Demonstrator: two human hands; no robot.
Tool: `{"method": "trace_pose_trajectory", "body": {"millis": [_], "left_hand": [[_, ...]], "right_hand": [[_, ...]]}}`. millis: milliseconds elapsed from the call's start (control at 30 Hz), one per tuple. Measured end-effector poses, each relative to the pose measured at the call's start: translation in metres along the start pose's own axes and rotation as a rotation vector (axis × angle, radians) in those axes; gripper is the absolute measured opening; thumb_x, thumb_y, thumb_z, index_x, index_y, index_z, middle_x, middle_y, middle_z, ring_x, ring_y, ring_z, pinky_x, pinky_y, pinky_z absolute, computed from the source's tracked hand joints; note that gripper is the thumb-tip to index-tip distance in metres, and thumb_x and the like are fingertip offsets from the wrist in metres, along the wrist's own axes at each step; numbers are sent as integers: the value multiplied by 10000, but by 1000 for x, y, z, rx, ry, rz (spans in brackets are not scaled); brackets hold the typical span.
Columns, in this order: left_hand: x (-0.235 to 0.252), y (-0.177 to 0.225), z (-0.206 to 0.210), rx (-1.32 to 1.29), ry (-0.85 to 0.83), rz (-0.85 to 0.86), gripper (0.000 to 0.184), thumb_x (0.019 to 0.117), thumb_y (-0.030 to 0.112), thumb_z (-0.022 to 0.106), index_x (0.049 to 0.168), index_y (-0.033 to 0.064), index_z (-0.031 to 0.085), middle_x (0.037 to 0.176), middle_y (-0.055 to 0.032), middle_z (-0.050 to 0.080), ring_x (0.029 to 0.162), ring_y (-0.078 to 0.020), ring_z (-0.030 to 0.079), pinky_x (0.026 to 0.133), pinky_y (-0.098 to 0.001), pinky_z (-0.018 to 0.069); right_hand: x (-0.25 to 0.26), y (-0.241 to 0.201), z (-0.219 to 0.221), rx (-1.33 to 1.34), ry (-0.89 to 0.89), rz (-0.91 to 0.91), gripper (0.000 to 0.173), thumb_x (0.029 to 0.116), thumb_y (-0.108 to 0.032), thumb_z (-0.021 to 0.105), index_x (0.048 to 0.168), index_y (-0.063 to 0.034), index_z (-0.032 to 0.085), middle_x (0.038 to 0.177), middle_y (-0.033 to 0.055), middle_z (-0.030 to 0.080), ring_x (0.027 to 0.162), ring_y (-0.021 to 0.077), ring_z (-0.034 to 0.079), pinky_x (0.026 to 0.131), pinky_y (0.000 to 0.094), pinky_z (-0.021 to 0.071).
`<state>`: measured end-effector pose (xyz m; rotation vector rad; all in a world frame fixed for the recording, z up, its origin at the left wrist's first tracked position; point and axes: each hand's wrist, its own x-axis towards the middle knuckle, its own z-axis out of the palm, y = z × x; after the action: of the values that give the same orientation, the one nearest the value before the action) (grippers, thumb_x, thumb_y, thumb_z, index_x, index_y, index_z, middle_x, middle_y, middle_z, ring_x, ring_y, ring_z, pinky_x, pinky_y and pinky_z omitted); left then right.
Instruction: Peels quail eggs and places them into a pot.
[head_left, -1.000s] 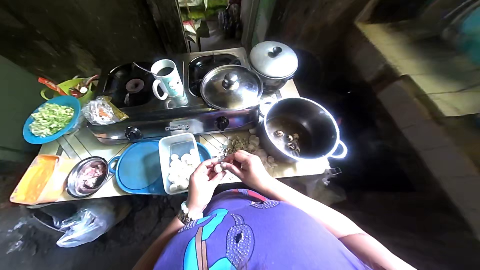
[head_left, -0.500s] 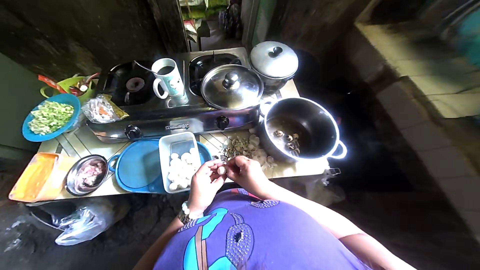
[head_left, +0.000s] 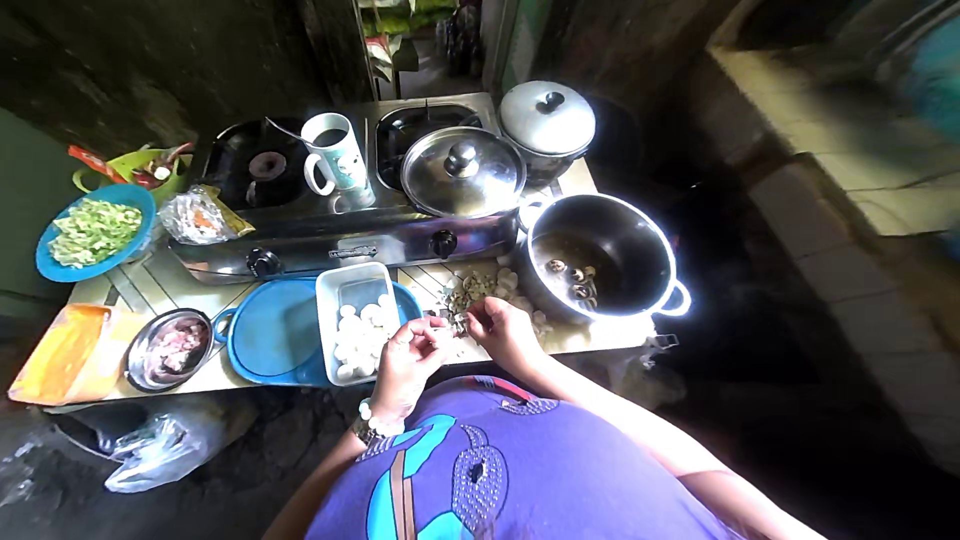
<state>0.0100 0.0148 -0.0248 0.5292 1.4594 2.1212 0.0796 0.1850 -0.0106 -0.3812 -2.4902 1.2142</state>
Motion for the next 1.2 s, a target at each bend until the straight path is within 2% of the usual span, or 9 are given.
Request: {"method": "trace_pose_trajectory", "body": {"millis": [133, 267, 333, 400, 533, 700, 833, 1000, 1200], "left_hand": [[0, 5, 1, -83, 1, -34, 310, 788, -151, 698, 989, 59, 591, 1122, -89, 716, 966, -228, 738, 862, -381, 629], [0, 6, 4, 25, 49, -32, 330, 820, -153, 686, 1126, -45, 625, 1041, -85, 738, 881, -186, 741, 813, -339, 634], [0, 3, 4, 99, 65, -5, 319, 819, -146, 688, 1123, -68, 631, 1017, -82, 743, 879, -171, 741, 817, -328, 632], [1, 1, 5, 164, 89, 10, 328, 809, -145, 696, 1123, -78, 629, 1044, -89, 731, 888, -162, 736, 827, -330, 631], [-1, -4, 7, 263, 113, 74, 296, 782, -121, 748, 1053, -94, 633, 1104, -123, 689, 909, -141, 721, 823, -298, 635], [-4, -8, 8, 304, 123, 104, 261, 771, -92, 771, 997, -79, 640, 1090, -106, 675, 907, -106, 706, 802, -260, 626], [-6, -8, 8, 309, 110, 76, 271, 763, -124, 741, 1011, -98, 635, 1097, -115, 672, 912, -102, 704, 807, -253, 622], [-6, -7, 7, 275, 98, 37, 275, 765, -138, 718, 1025, -98, 637, 1100, -115, 687, 912, -117, 709, 822, -273, 620], [-5, -7, 10, 191, 122, 58, 291, 763, -156, 671, 1037, -77, 610, 1080, -75, 682, 917, -102, 698, 824, -272, 611]], "right_hand": [[11, 13, -8, -73, -38, 115, 206, 956, -100, 606, 1023, 59, 718, 938, 183, 718, 833, 233, 693, 791, 358, 558], [16, 22, -10, -110, -156, 130, 261, 989, -72, 580, 1183, 48, 706, 1181, 210, 713, 1086, 292, 697, 986, 390, 536], [10, 14, -8, -43, -112, -17, 239, 986, -116, 601, 1110, 29, 746, 1128, 201, 730, 1032, 264, 715, 937, 352, 559], [4, 5, -2, 67, -65, -142, 229, 976, -191, 647, 1013, 2, 764, 948, 135, 738, 840, 141, 703, 791, 245, 568], [-3, -2, 7, 218, -107, -136, 198, 946, -177, 692, 972, 5, 763, 877, 90, 737, 770, 44, 678, 748, 174, 552], [-8, -2, 13, 160, -57, -157, 158, 914, -112, 664, 926, 14, 759, 835, 100, 738, 738, 62, 682, 718, 183, 549], [-11, -7, 17, 44, -23, -178, 133, 865, -103, 677, 879, 22, 720, 802, 129, 705, 707, 141, 672, 674, 237, 544], [-10, -8, 15, 50, -119, -142, 164, 920, -86, 599, 919, 59, 676, 828, 167, 669, 736, 184, 648, 692, 264, 527], [-11, -7, 16, 117, -128, -54, 191, 948, -80, 550, 942, 72, 666, 825, 159, 659, 738, 159, 631, 695, 258, 513]]}}
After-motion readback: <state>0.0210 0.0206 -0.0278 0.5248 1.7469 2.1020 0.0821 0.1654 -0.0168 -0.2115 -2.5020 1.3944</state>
